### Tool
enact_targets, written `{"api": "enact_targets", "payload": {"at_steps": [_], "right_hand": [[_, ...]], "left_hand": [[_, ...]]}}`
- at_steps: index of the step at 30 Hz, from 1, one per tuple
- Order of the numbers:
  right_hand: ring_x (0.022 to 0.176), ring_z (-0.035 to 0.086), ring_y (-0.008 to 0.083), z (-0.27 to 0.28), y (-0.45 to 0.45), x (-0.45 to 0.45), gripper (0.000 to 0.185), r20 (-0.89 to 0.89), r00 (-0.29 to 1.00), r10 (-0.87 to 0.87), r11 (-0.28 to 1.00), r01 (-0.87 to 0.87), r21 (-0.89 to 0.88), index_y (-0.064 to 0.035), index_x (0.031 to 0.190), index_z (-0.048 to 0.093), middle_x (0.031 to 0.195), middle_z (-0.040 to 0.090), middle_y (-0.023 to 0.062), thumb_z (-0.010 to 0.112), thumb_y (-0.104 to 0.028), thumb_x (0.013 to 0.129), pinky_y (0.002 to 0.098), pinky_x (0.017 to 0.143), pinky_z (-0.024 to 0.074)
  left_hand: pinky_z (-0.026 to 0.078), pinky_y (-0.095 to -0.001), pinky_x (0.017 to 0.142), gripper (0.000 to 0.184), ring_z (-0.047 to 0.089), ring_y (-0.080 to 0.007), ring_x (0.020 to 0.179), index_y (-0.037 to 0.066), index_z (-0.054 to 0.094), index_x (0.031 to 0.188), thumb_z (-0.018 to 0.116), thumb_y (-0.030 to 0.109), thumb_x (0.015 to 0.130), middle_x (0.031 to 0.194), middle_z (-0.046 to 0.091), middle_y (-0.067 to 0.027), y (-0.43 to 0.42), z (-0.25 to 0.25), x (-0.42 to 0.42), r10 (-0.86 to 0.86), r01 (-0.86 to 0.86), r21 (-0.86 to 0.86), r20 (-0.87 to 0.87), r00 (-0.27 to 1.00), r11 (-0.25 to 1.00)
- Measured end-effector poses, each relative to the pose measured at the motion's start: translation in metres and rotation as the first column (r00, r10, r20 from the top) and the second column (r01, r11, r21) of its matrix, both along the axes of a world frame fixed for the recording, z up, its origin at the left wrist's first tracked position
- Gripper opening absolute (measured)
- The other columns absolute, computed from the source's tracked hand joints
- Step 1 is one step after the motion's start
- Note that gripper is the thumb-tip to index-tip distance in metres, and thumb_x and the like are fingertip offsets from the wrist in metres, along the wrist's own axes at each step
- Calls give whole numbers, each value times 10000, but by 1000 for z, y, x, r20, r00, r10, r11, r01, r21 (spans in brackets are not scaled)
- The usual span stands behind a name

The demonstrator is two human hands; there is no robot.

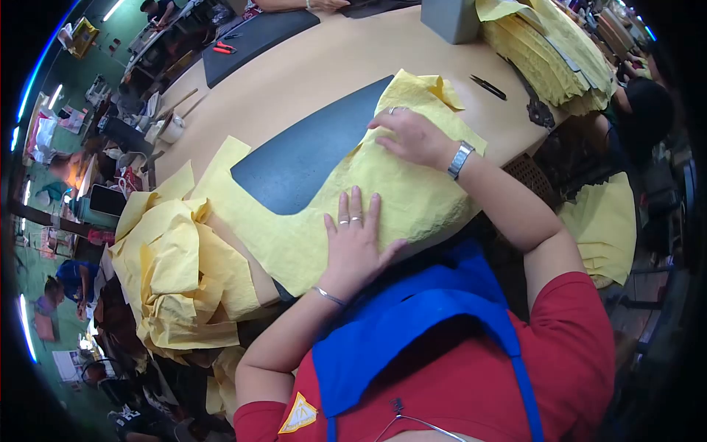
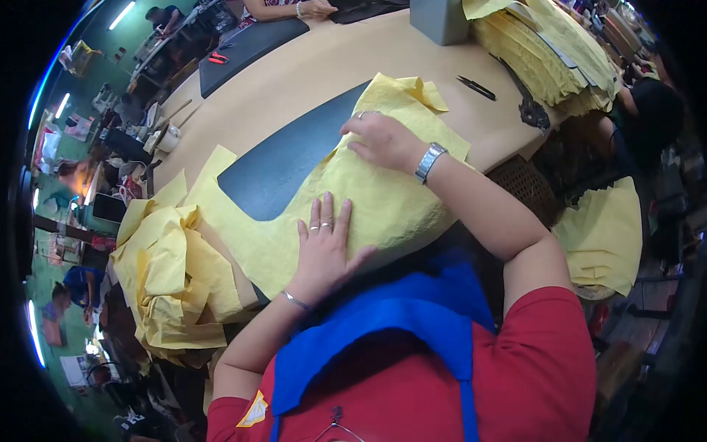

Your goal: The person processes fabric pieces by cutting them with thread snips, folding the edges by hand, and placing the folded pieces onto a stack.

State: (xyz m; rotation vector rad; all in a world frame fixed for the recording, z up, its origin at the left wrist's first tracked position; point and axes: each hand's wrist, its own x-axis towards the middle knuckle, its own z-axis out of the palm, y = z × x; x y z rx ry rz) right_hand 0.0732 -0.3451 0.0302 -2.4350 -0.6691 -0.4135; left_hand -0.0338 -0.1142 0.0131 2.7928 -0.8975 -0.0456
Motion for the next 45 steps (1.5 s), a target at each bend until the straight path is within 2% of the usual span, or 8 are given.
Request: {"api": "enact_targets", "payload": {"at_steps": [8,14,23,27,30,33,40,45], "right_hand": [[1060,639,290,-25,5,-8,224,95,988,120,992,-117,-36,-43,1113,674,1103,695,121,652,-132,909,399,956,503],[1079,636,277,-33,0,-7,265,209,961,182,970,-141,-196,-52,1133,651,1157,675,127,623,-198,913,370,927,509],[1394,364,403,-6,23,-44,809,-50,997,-56,865,23,-501,-216,1430,507,1458,426,252,411,-784,862,764,1015,252],[1344,437,370,-13,12,-29,707,208,960,-186,848,264,-459,-130,1337,573,1385,507,226,505,-674,891,643,1066,320],[1254,525,320,-14,36,-32,614,-61,985,163,953,-173,-248,-81,1259,603,1293,577,185,583,-574,894,478,1042,412],[1180,574,282,-11,47,-48,568,-8,993,121,960,-119,-254,-65,1233,607,1227,612,153,623,-516,888,368,974,458],[1309,460,405,-8,61,-63,734,-86,995,60,926,-88,-368,-163,1361,554,1371,518,220,543,-694,854,679,1032,327],[1346,415,418,-9,62,-69,777,-32,998,-52,902,33,-431,-197,1370,554,1403,491,233,511,-753,829,734,1029,277]], "left_hand": [[483,-461,909,387,600,-325,1081,41,620,1238,662,233,904,1149,633,-153,10,0,77,130,-90,-437,64,989,895],[527,-334,652,155,652,-236,713,70,737,1041,685,102,898,885,666,-82,17,-7,80,58,30,-514,154,986,857],[544,-381,677,130,651,-273,763,92,723,1010,659,137,907,922,655,-87,17,-10,78,74,31,-415,233,970,909],[542,-383,680,129,650,-277,765,88,722,1005,657,140,906,923,655,-91,17,-10,77,68,38,-436,226,972,899],[539,-384,682,132,653,-282,757,80,722,1007,659,136,906,923,655,-95,20,-6,79,52,40,-429,200,978,902],[535,-381,680,129,656,-284,743,68,724,1004,666,124,903,910,655,-98,34,4,69,65,-21,-452,83,994,892],[529,-374,647,120,648,-278,722,48,723,988,684,103,889,875,652,-103,71,3,46,53,1,-461,103,993,887],[523,-381,651,116,637,-274,718,57,715,987,679,90,882,856,643,-98,70,1,45,32,60,-424,206,978,904]]}}
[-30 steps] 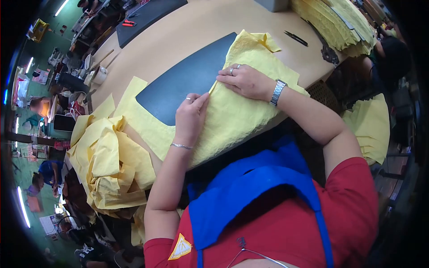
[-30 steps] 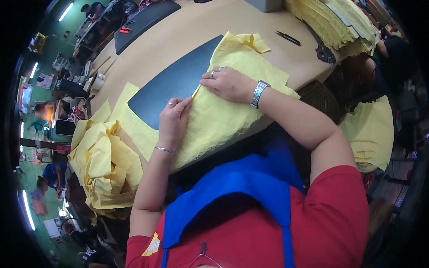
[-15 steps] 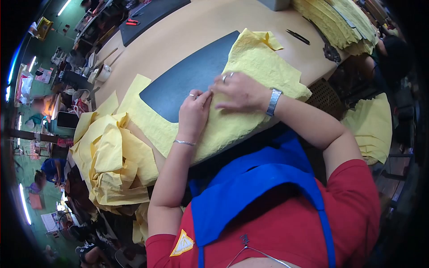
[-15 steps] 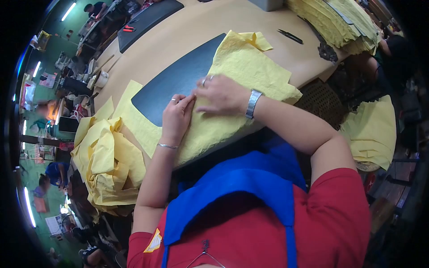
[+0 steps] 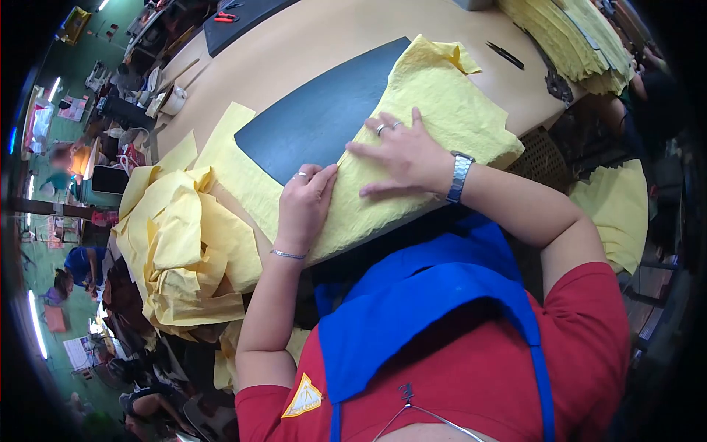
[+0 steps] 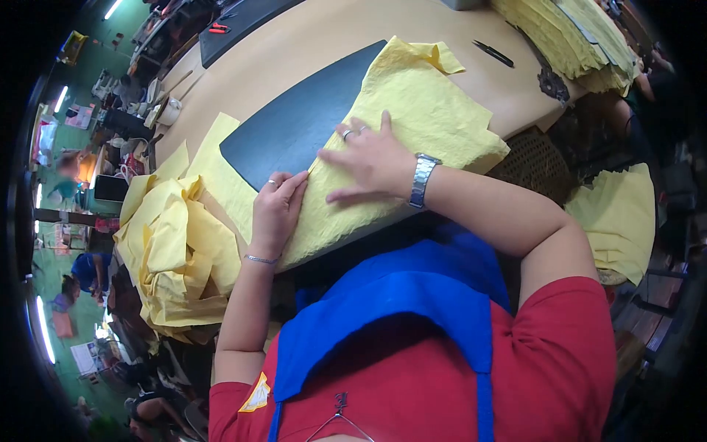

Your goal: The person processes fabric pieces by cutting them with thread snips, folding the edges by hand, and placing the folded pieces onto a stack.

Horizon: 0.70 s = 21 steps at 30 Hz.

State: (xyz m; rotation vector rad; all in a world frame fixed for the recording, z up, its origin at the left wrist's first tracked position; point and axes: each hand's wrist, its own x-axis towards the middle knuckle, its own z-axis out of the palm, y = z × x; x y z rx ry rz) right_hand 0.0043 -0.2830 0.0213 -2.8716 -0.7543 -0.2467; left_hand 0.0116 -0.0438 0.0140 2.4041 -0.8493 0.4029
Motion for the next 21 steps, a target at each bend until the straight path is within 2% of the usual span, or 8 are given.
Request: {"api": "enact_targets", "payload": {"at_steps": [4,8,9,12,15,18,21], "right_hand": [[1292,483,378,2,-5,14,734,135,990,-51,998,55,-26,-132,1290,594,1357,535,211,542,-709,839,672,1028,330],[1121,589,330,-1,26,6,651,-43,962,268,946,-255,198,-38,1254,595,1242,589,184,622,-561,867,440,964,460],[1122,586,329,-1,29,3,650,-30,962,270,950,-261,172,-4,1245,586,1223,592,185,647,-525,862,391,926,488],[1145,573,331,-2,28,3,659,-48,961,271,948,-259,185,-12,1266,575,1247,580,190,619,-543,877,423,935,476],[1149,575,330,-2,31,-5,658,34,967,253,961,-255,107,-29,1236,596,1250,586,188,602,-575,869,455,926,477],[1168,556,361,7,36,-10,672,-8,976,218,975,-217,44,-57,1295,570,1262,565,218,574,-592,888,468,954,458],[1165,555,367,5,41,-6,686,-4,959,283,958,-282,46,-77,1310,565,1268,556,231,600,-597,865,458,943,470]], "left_hand": [[517,-388,654,119,634,-275,716,66,711,988,678,106,881,855,639,-95,1,-2,1,-2,1,16,32,999,1000],[515,-389,659,140,636,-287,726,60,720,1005,682,102,877,873,649,-104,3,0,2,-19,18,37,14,1000,999],[517,-387,663,149,639,-291,733,54,725,1013,684,94,876,880,653,-110,4,2,1,-23,23,46,0,1000,999],[507,-382,692,147,636,-275,754,71,730,1014,677,98,879,882,657,-93,14,7,-3,-25,30,93,-49,998,995],[488,-368,756,153,634,-252,801,89,734,1018,668,97,880,881,658,-76,24,16,-7,-36,44,175,-51,998,984],[452,-407,875,150,631,-234,850,107,731,1021,660,107,889,895,655,-55,33,18,-7,-42,59,157,-107,993,986],[392,-563,1018,138,640,-243,880,143,718,1018,631,143,910,912,637,-32,40,25,-8,54,-1,223,-232,971,975]]}}
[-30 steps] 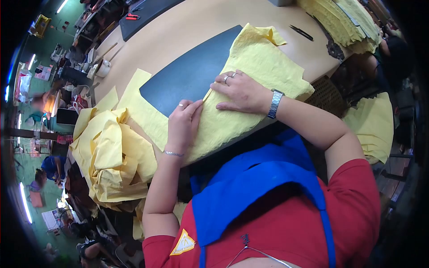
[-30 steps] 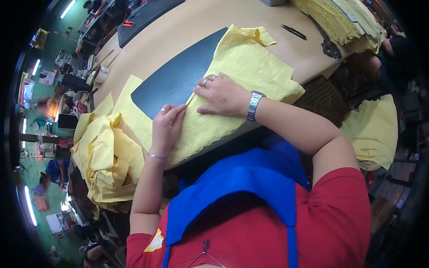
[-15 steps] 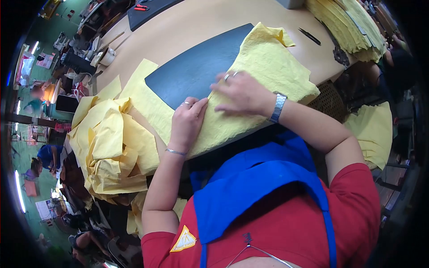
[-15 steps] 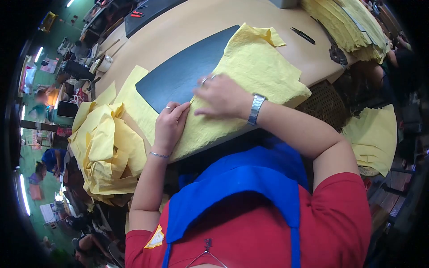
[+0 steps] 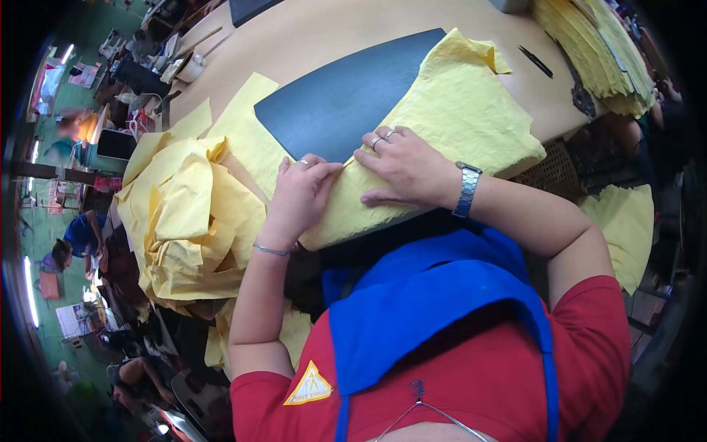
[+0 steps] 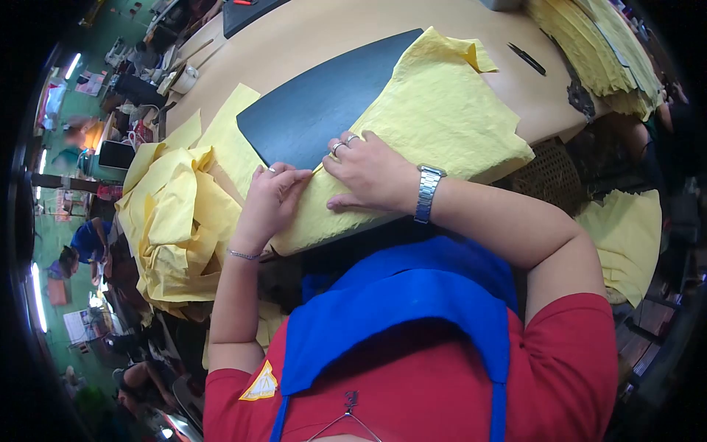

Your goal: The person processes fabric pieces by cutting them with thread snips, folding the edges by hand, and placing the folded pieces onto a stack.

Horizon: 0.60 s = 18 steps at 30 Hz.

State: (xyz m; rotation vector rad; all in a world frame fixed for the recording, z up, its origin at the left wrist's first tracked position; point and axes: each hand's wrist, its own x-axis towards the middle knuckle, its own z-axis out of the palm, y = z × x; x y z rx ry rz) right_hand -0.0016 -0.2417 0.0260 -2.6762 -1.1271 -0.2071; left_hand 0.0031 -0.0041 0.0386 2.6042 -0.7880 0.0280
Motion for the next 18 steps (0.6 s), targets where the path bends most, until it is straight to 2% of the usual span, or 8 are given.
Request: {"api": "enact_targets", "payload": {"at_steps": [3,6,9,12,15,18], "right_hand": [[1152,563,362,1,3,-2,683,-116,993,-8,998,14,54,-67,1303,568,1257,558,237,620,-581,857,444,942,477],[1129,576,361,7,5,-6,687,-85,996,-19,999,23,45,-36,1287,571,1247,562,241,640,-563,851,422,953,478],[1118,577,360,5,8,-3,682,-87,996,7,1000,-7,-1,-58,1299,574,1251,556,254,632,-572,855,442,949,487],[1114,574,365,-5,12,-4,707,-52,999,13,998,-10,62,-85,1332,564,1256,548,265,624,-600,850,458,920,506],[1185,545,378,5,15,-7,705,-114,993,-16,1000,16,-3,-107,1339,561,1270,526,232,647,-592,834,487,843,548],[1186,540,390,13,18,-7,712,-133,991,-23,999,19,-35,-133,1351,559,1279,514,237,656,-600,823,490,821,562]], "left_hand": [[311,-653,1075,134,640,-237,904,158,715,1014,620,151,921,934,634,-18,-1,6,0,13,-11,58,-37,999,998],[296,-657,1094,136,640,-234,945,169,715,1013,616,157,920,948,636,-12,3,5,0,-24,21,121,22,999,992],[289,-654,1104,129,639,-226,987,178,717,997,619,171,915,965,640,-6,8,12,2,-35,38,140,-19,999,989],[276,-662,1110,127,641,-219,1007,193,719,988,624,174,906,974,649,-6,12,17,6,-49,55,210,-36,998,976],[241,-649,1134,144,650,-202,956,194,722,987,654,123,882,939,648,20,17,15,7,-67,62,209,16,998,976],[244,-639,1137,131,652,-195,936,214,732,966,674,140,874,936,658,29,25,14,9,-65,47,247,66,996,968]]}}
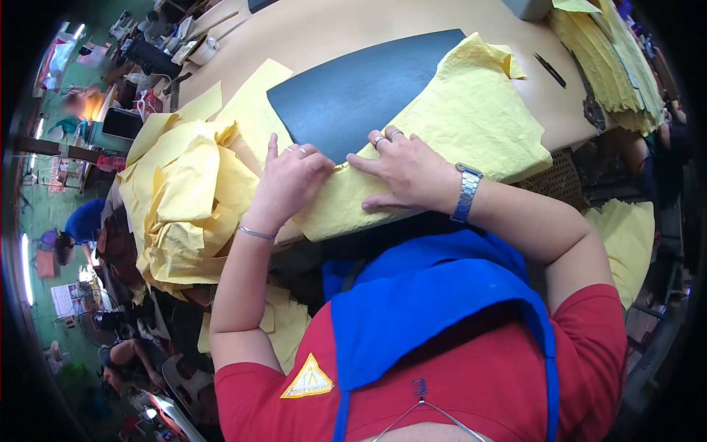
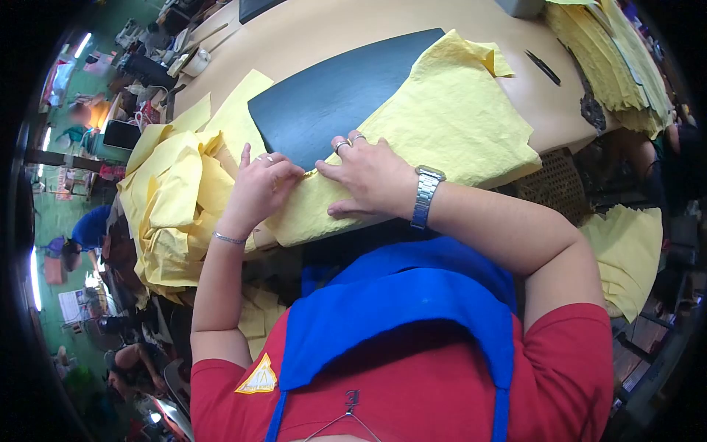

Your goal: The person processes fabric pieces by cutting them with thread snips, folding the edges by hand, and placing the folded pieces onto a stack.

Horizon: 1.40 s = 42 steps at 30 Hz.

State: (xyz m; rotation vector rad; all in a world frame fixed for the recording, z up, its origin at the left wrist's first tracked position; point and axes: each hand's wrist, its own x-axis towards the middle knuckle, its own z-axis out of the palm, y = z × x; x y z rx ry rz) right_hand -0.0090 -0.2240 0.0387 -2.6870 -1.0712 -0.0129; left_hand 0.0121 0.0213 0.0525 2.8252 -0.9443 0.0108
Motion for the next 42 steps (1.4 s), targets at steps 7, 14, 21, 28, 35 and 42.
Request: {"api": "enact_targets", "payload": {"at_steps": [7,14,21,28,35,42], "right_hand": [[1145,553,386,5,6,1,707,-20,1000,3,999,-4,-40,-207,1388,538,1268,504,255,651,-612,820,468,780,583],[1109,573,435,20,11,11,778,-145,988,53,991,-70,-116,-228,1429,498,1267,498,308,635,-667,801,473,802,579],[1061,575,386,30,23,11,844,-104,994,44,973,-66,-222,-287,1443,486,1177,529,253,647,-726,741,457,759,582],[1046,578,390,35,34,15,872,-143,990,12,968,-47,-247,-207,1412,504,1149,548,244,629,-750,741,456,771,562],[1094,578,372,17,-23,7,778,-178,983,47,986,-17,165,-44,1285,518,1207,576,224,691,-622,794,460,970,447],[1151,579,365,-8,-8,-20,743,50,999,12,947,-27,319,-65,1325,516,1231,618,204,707,-560,804,448,970,430]], "left_hand": [[277,-634,1127,89,660,-161,927,248,744,915,727,203,840,942,673,49,20,-3,3,-56,57,-12,108,993,998],[305,-653,1109,56,678,-150,937,234,747,893,719,217,848,924,697,63,26,-3,8,-83,88,-34,137,987,996],[290,-672,1108,103,671,-137,989,255,745,928,711,208,843,956,696,63,33,-6,7,-62,61,16,162,985,998],[254,-714,1095,136,651,-157,1050,276,731,990,673,237,873,1028,676,71,34,-10,-1,10,-31,77,253,967,997],[369,-536,995,339,634,-249,986,139,685,1013,654,453,887,964,657,-50,29,3,-45,413,-384,-153,344,843,911],[446,-387,702,282,598,-294,766,26,635,941,666,304,908,852,620,-121,20,-31,-104,604,-581,-404,-84,793,706]]}}
